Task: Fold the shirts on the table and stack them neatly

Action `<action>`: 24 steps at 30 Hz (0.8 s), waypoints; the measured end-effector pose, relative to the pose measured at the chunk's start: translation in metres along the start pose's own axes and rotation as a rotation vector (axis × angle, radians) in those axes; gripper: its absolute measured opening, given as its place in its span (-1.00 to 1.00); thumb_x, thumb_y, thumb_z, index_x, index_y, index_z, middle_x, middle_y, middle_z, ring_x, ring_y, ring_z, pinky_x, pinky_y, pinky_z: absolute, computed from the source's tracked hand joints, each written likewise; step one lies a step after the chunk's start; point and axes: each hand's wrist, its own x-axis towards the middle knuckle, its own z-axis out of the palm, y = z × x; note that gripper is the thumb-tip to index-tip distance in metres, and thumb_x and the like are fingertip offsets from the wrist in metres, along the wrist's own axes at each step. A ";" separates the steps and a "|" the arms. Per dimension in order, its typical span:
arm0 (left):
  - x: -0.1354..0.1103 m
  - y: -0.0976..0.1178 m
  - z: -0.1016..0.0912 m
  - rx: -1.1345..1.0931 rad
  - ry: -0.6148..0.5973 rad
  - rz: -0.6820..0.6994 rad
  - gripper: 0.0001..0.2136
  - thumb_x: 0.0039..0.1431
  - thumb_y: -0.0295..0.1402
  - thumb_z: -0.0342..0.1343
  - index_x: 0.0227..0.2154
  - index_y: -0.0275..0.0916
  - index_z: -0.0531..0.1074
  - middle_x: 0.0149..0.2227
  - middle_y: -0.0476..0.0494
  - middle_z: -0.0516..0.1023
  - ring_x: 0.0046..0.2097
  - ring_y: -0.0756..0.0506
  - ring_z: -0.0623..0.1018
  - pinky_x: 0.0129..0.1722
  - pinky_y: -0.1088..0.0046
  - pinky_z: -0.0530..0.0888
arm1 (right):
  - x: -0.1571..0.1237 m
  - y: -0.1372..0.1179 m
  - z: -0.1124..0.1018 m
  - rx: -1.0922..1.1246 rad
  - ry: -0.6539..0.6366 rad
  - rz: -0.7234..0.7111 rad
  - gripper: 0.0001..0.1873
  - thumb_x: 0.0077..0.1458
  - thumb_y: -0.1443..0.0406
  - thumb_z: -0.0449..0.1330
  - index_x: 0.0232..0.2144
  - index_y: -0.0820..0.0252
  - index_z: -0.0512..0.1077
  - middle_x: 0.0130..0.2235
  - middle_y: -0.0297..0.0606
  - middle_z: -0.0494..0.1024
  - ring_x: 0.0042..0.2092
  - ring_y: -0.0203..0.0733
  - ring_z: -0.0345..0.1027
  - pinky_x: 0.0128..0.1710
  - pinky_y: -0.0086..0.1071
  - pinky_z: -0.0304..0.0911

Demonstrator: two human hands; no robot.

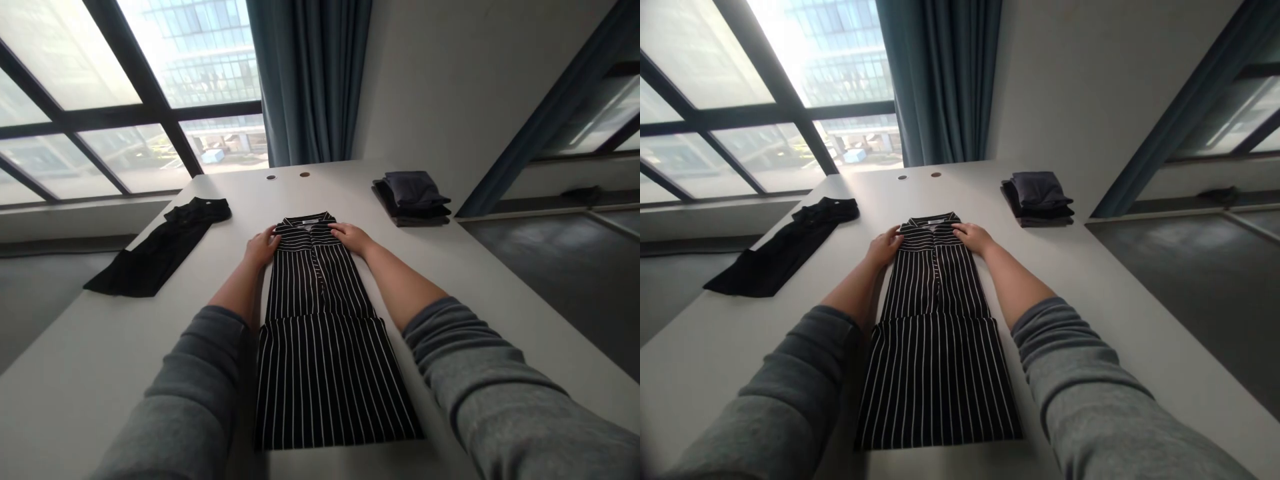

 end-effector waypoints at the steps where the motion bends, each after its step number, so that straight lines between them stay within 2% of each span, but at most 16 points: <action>1: 0.010 -0.001 0.003 -0.026 0.002 -0.010 -0.53 0.35 -0.10 0.11 0.26 -0.06 0.40 0.07 -0.21 0.65 0.14 -0.26 0.54 0.20 0.11 0.37 | 0.007 0.002 0.001 0.034 -0.004 0.016 -0.51 0.41 0.11 0.08 0.26 0.10 0.46 0.25 -0.14 0.51 0.28 0.01 0.36 0.35 -0.06 0.18; 3: 0.027 -0.002 0.009 -0.083 0.003 -0.051 -0.48 0.30 -0.09 0.17 0.27 -0.11 0.38 0.05 -0.24 0.65 0.08 -0.25 0.58 0.16 0.15 0.41 | 0.020 0.005 0.003 0.071 0.002 0.036 -0.54 0.40 0.11 0.11 0.25 0.05 0.48 0.25 -0.19 0.51 0.30 0.00 0.34 0.36 -0.05 0.16; 8: 0.045 -0.002 0.016 -0.132 -0.005 -0.120 -0.30 0.15 -0.19 0.32 0.34 -0.23 0.31 0.09 -0.34 0.61 0.07 -0.26 0.59 0.15 0.16 0.43 | 0.034 0.007 0.007 -0.028 0.054 0.069 -0.61 0.32 0.20 0.22 0.15 0.07 0.57 0.25 -0.18 0.51 0.39 0.11 0.18 0.47 0.16 -0.16; 9: 0.045 -0.002 0.016 -0.141 -0.011 -0.122 -0.29 0.13 -0.24 0.34 0.34 -0.26 0.32 0.09 -0.36 0.61 0.08 -0.27 0.59 0.16 0.15 0.43 | 0.034 0.007 0.007 -0.024 0.050 0.068 -0.62 0.28 0.22 0.26 0.13 0.06 0.58 0.23 -0.18 0.53 0.36 0.12 0.23 0.45 0.19 -0.14; 11: 0.044 -0.003 0.015 -0.213 -0.017 -0.126 -0.31 0.11 -0.33 0.34 0.32 -0.30 0.34 0.09 -0.37 0.61 0.07 -0.25 0.60 0.15 0.16 0.45 | 0.034 0.007 0.007 0.042 0.054 0.060 -0.63 0.21 0.26 0.30 0.06 0.07 0.61 0.16 -0.18 0.59 0.24 0.10 0.38 0.40 0.15 0.04; 15: 0.043 -0.002 0.012 -0.428 -0.007 -0.157 -0.43 0.09 -0.31 0.35 0.19 -0.28 0.47 0.01 -0.30 0.65 0.01 -0.22 0.62 0.11 0.18 0.48 | 0.034 0.002 0.010 0.398 0.225 0.126 -0.67 0.19 0.25 0.26 -0.02 0.19 0.62 -0.01 -0.14 0.67 0.03 -0.03 0.54 0.21 -0.03 0.37; 17: 0.045 0.001 0.013 -0.480 -0.012 -0.192 -0.55 0.08 -0.26 0.36 0.05 -0.28 0.56 -0.08 -0.28 0.68 -0.02 -0.24 0.62 0.09 0.17 0.49 | 0.036 -0.003 0.013 0.558 0.294 0.153 -0.64 0.21 0.23 0.24 0.02 0.20 0.59 -0.04 -0.15 0.67 -0.02 -0.07 0.56 0.14 -0.05 0.43; 20: 0.049 0.010 0.015 -0.519 -0.020 -0.226 -0.71 0.07 -0.25 0.37 -0.16 -0.26 0.61 -0.23 -0.25 0.69 -0.06 -0.26 0.62 0.03 0.19 0.50 | 0.037 -0.012 0.017 0.605 0.289 0.148 -0.65 0.14 0.23 0.29 -0.02 0.18 0.58 -0.07 -0.19 0.67 -0.05 -0.09 0.56 0.11 -0.07 0.45; 24: 0.049 0.022 0.011 -0.598 0.033 -0.195 -0.81 0.15 -0.27 0.30 -0.21 -0.23 0.57 -0.24 -0.18 0.66 -0.11 -0.19 0.61 -0.04 0.26 0.52 | 0.033 -0.020 0.010 0.586 0.332 0.121 -0.70 0.07 0.25 0.31 -0.11 0.18 0.58 -0.17 -0.23 0.65 -0.14 -0.10 0.54 0.03 -0.11 0.49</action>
